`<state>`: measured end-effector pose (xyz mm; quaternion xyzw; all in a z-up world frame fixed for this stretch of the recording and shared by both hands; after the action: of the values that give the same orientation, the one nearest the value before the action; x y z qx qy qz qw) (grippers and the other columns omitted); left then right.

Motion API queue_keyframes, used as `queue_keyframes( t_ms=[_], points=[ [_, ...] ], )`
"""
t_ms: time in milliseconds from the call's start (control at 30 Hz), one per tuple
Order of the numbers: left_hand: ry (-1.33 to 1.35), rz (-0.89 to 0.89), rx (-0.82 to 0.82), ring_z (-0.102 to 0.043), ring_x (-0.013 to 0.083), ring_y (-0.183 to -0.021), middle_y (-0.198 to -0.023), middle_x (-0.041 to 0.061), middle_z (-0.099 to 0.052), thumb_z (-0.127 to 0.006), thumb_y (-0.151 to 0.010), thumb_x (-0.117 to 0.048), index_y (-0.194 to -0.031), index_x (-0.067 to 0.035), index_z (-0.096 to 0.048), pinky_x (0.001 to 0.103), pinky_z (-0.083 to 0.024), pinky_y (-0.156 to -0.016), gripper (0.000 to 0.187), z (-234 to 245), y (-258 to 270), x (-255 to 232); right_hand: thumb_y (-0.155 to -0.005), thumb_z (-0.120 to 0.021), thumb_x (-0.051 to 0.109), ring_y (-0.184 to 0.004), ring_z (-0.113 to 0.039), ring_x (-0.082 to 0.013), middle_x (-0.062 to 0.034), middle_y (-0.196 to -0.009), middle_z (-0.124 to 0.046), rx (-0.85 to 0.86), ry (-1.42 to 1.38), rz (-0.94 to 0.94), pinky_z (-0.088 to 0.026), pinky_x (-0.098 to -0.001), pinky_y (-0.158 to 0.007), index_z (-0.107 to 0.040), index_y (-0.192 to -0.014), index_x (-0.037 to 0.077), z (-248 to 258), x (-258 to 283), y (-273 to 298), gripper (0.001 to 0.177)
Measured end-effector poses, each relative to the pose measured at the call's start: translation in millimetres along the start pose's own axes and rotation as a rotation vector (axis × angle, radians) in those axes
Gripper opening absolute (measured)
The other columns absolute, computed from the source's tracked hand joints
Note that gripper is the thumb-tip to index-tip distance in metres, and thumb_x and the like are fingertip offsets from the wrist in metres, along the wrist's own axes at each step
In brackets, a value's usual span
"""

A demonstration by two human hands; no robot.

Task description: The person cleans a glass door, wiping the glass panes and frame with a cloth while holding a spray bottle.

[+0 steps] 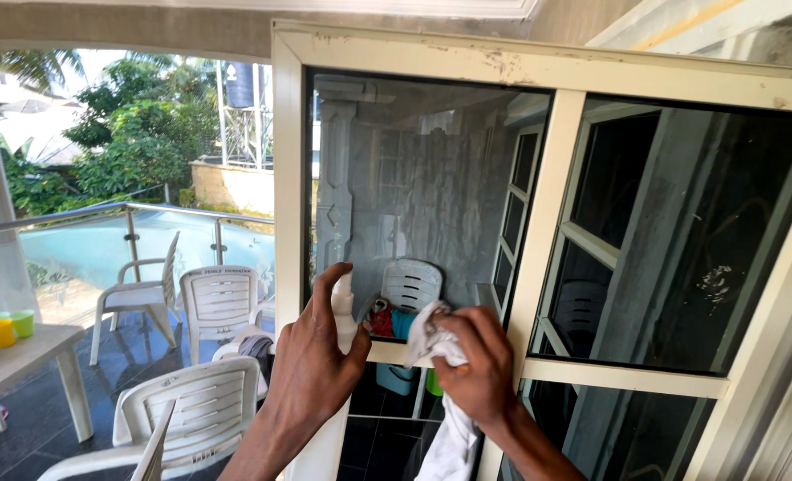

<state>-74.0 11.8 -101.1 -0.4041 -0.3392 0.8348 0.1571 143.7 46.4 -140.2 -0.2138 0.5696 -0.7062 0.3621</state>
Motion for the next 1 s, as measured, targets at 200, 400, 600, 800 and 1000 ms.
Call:
queue_keyframes(
  t_ms=[200, 400, 600, 800, 1000],
  points=[
    [0.027, -0.176, -0.086, -0.069, 0.0472, -0.065, -0.118, 0.031, -0.067, -0.067, -0.082, -0.01, -0.143, -0.01, -0.035, 0.056, -0.057, -0.065, 0.069, -4, 14, -6, -0.063, -0.079, -0.006, -0.093, -0.068, -0.027, -0.0134, -0.102, -0.064, -0.213, 0.091, -0.089, -0.057, -0.0381, -0.078, -0.069, -0.107, 0.0, 34, 1, -32, 0.046],
    [0.063, -0.128, 0.057, -0.069, 0.043, -0.061, -0.116, 0.026, -0.067, -0.065, -0.083, -0.008, -0.142, -0.007, -0.037, 0.053, -0.055, -0.06, 0.065, -20, 17, -11, -0.065, -0.079, -0.006, -0.099, -0.067, -0.0307, -0.0135, -0.107, -0.065, -0.179, 0.063, -0.03, -0.055, -0.0386, -0.085, -0.069, -0.113, 0.0, 4, 30, -38, 0.049],
    [0.038, -0.227, 0.081, -0.068, 0.0445, -0.064, -0.111, 0.026, -0.065, -0.065, -0.08, -0.004, -0.142, -0.006, -0.037, 0.053, -0.055, -0.056, 0.068, -18, 12, -5, -0.062, -0.075, -0.009, -0.098, -0.066, -0.0329, -0.0137, -0.106, -0.063, -0.171, 0.061, -0.041, -0.054, -0.04, -0.085, -0.068, -0.111, 0.0, -2, 38, -40, 0.051],
    [0.052, -0.298, 0.018, -0.067, 0.0473, -0.069, -0.108, 0.027, -0.066, -0.069, -0.079, -0.004, -0.138, -0.006, -0.04, 0.056, -0.054, -0.058, 0.066, -9, 8, 8, -0.068, -0.078, -0.006, -0.098, -0.066, -0.032, -0.0141, -0.107, -0.064, -0.237, 0.127, -0.091, -0.053, -0.0405, -0.085, -0.069, -0.112, 0.0, -9, 44, -42, 0.045],
    [0.019, -0.134, 0.077, -0.069, 0.0467, -0.064, -0.121, 0.028, -0.064, -0.067, -0.08, -0.006, -0.142, -0.007, -0.034, 0.057, -0.055, -0.059, 0.07, 8, 8, 32, -0.07, -0.081, -0.006, -0.096, -0.066, -0.0287, -0.0124, -0.106, -0.064, -0.258, 0.113, -0.081, -0.054, -0.0398, -0.084, -0.069, -0.113, 0.001, -31, 57, -49, 0.045]
  ],
)
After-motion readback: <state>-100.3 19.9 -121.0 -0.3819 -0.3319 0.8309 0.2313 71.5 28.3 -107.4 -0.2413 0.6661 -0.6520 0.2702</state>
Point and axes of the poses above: each hand's wrist, its own y-axis away from the middle knuckle, its own z-axis out of the back of the hand, x = y × z, the point moved 4 cm from there along -y, towards the middle knuckle
